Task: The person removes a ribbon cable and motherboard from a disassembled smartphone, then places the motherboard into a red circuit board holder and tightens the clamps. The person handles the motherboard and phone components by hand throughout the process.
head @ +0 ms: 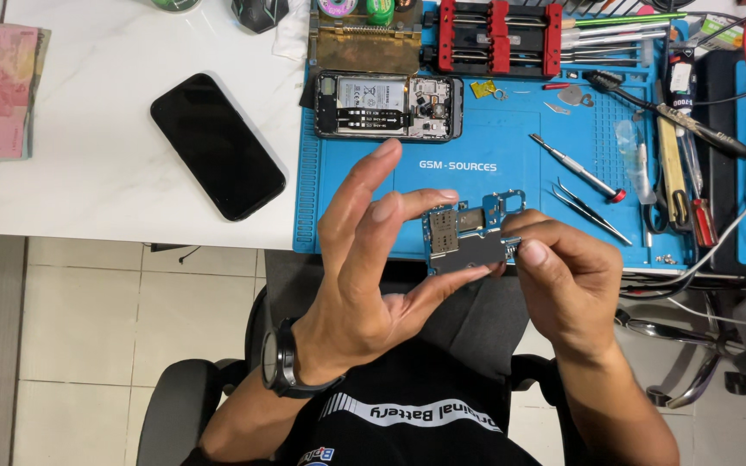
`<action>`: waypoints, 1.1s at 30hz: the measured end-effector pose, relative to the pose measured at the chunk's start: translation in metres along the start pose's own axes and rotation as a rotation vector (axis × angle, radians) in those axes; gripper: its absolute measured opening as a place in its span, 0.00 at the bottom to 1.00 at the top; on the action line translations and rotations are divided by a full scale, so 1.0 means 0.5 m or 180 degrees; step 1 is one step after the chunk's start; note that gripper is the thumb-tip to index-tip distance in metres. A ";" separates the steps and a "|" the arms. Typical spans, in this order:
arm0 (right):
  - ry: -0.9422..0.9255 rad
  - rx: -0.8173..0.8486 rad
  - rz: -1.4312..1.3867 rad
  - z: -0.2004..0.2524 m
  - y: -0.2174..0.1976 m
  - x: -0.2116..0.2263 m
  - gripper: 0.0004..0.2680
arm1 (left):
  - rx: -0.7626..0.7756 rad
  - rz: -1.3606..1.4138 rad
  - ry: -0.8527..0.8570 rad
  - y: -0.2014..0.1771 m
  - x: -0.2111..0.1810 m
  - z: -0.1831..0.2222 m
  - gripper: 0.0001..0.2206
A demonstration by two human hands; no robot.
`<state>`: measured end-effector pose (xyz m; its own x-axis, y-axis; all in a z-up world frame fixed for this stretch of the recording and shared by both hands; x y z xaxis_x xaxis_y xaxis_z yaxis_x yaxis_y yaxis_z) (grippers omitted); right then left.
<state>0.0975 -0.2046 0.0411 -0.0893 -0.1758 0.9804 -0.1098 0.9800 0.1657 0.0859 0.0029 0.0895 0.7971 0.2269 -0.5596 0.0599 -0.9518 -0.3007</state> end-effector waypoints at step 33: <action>-0.1083 0.0082 0.2385 -0.013 0.048 0.050 0.26 | -0.0043 0.2778 -0.1818 0.059 0.071 0.012 0.32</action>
<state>0.0989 -0.1852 0.0701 -0.4427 0.5015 0.7433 0.0757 0.8469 -0.5263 0.1122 -0.0157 0.0562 0.1640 -0.4807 -0.8614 -0.3911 -0.8333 0.3906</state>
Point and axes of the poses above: each hand's wrist, its own z-axis away from the middle knuckle, its own y-axis out of the palm, x = y × z, the point moved 8 cm from there along -z, towards the middle knuckle, and after that the axes turned 6 degrees about y, right-handed, at the moved point
